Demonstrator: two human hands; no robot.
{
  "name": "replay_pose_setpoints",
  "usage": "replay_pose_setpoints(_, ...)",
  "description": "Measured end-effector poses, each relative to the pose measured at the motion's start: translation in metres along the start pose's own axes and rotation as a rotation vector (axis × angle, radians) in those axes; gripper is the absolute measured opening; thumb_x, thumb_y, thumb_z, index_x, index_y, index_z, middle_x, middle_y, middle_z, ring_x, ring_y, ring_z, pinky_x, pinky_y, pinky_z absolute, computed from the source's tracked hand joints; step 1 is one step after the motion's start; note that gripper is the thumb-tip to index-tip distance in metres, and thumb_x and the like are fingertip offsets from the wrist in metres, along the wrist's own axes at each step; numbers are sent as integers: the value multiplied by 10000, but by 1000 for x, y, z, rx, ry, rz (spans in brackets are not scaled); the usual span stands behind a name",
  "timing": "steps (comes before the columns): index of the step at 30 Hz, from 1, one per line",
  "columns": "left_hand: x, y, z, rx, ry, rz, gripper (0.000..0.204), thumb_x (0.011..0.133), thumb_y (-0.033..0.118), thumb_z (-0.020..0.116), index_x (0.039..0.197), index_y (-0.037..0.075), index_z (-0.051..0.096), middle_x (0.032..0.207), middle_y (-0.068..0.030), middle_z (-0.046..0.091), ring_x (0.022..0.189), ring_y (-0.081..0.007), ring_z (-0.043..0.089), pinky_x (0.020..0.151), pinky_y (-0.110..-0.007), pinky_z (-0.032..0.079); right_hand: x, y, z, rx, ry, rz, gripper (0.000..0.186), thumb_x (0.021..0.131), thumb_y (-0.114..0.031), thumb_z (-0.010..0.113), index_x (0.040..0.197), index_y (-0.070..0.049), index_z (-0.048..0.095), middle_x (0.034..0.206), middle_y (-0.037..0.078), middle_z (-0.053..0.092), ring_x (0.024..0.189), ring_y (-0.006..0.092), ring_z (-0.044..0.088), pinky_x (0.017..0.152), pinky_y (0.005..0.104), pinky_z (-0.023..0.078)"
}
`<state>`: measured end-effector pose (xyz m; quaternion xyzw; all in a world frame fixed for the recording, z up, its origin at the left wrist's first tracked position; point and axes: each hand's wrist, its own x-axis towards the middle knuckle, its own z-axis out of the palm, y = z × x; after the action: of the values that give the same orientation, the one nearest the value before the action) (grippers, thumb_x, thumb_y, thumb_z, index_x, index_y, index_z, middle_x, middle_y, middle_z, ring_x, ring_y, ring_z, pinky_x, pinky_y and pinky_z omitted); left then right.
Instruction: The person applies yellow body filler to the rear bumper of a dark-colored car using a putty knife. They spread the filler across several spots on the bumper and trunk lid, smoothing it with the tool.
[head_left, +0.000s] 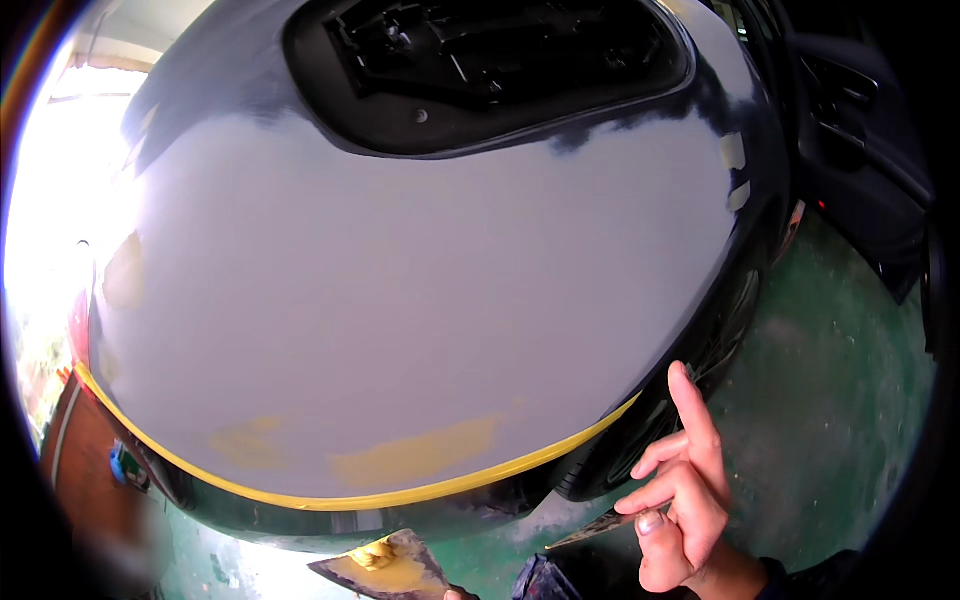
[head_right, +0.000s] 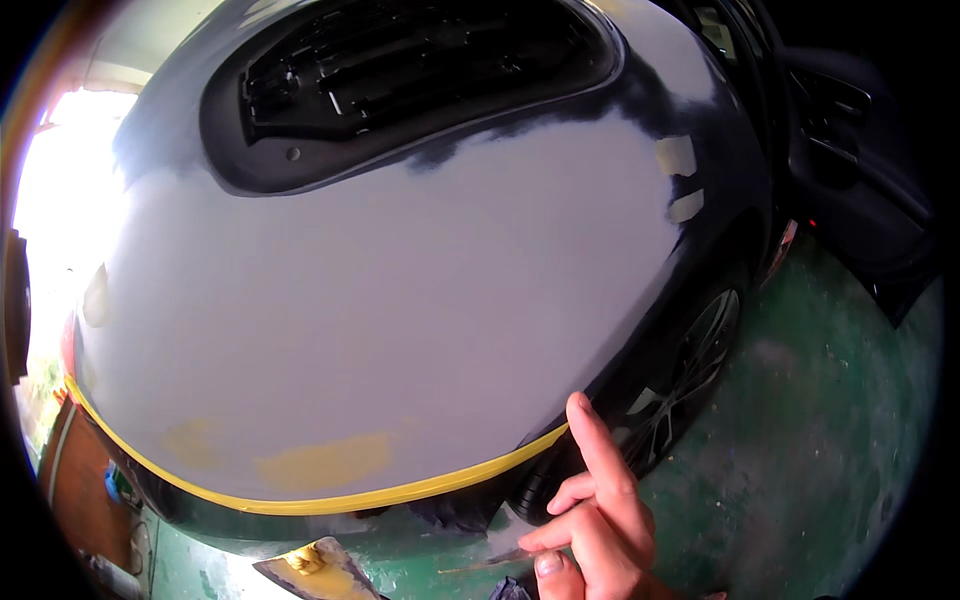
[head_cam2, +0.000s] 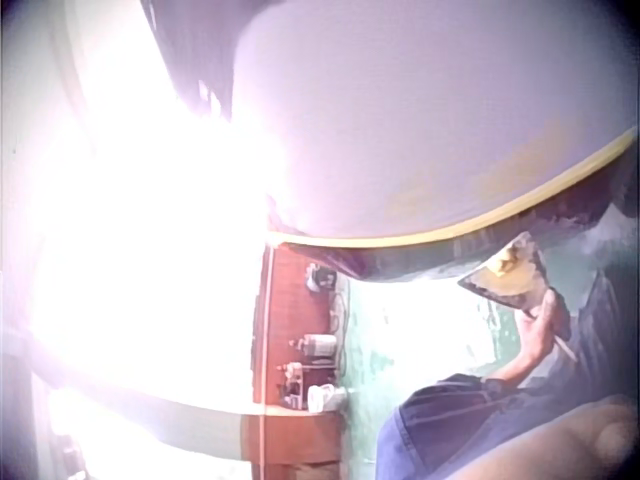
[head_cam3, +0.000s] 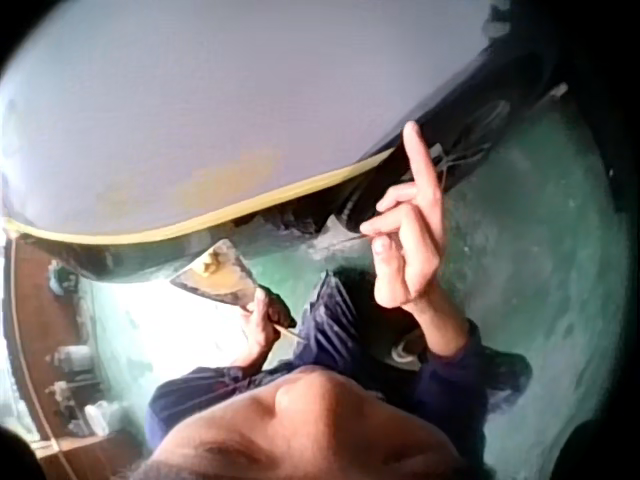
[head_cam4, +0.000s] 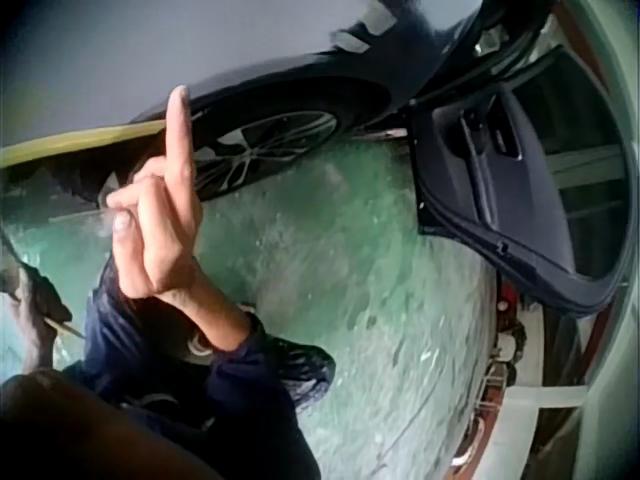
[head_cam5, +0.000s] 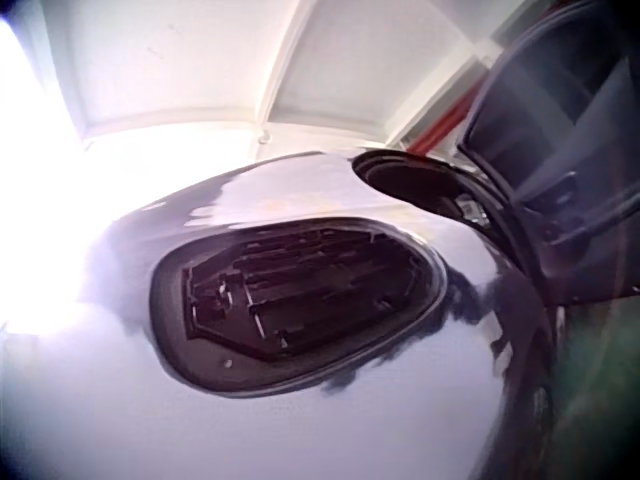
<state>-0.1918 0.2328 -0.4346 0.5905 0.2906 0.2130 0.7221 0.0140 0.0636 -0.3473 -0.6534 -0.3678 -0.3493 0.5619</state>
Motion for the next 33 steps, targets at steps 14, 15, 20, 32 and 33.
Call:
replay_pose_setpoints(14, 4, -35, -15, 37, 20, -139, 507, 1032, 457, 496, 668, 119, 395, 536, -44, 388, 440, -201, 401, 436, -359, 385, 10, 26, 1, -61, -149, -42, 324, 866, -186, 492, 635, 40, 510, 1425, 482, 344, 508, 131, 451, 526, 274, 447)
replay_pose_setpoints(15, 4, -36, -15, 43, 24, -140, 509, 1032, 460, 495, 668, 119, 395, 536, -44, 388, 441, -202, 402, 437, -359, 386, 10, 28, 0, -75, -141, -49, 314, 856, -180, 495, 634, 41, 506, 1426, 482, 343, 515, 139, 461, 526, 276, 453)
replay_pose_setpoints(20, 2, -15, 0, 39, -14, -138, 524, 1032, 480, 481, 664, 117, 399, 536, -51, 400, 447, -208, 411, 443, -366, 396, 36, 34, 8, -127, -80, -176, 154, 667, -78, 506, 596, 49, 455, 1369, 470, 427, 541, 191, 547, 541, 287, 507)
replay_pose_setpoints(32, 6, -29, -4, 103, 9, -225, 552, 1025, 517, 469, 651, 116, 407, 544, -68, 428, 454, -213, 422, 454, -373, 413, 9, 29, 16, -236, -278, -167, 166, 592, -54, 547, 526, -24, 397, 1397, 220, 569, 480, 146, 390, 440, 287, 403)
replay_pose_setpoints(33, 7, -31, -3, 93, 8, -239, 552, 1024, 519, 471, 651, 117, 407, 544, -68, 427, 454, -212, 421, 455, -372, 413, 15, 36, 10, -251, -275, -165, 177, 558, -55, 542, 508, -23, 375, 1386, 254, 568, 467, 145, 394, 430, 290, 412)
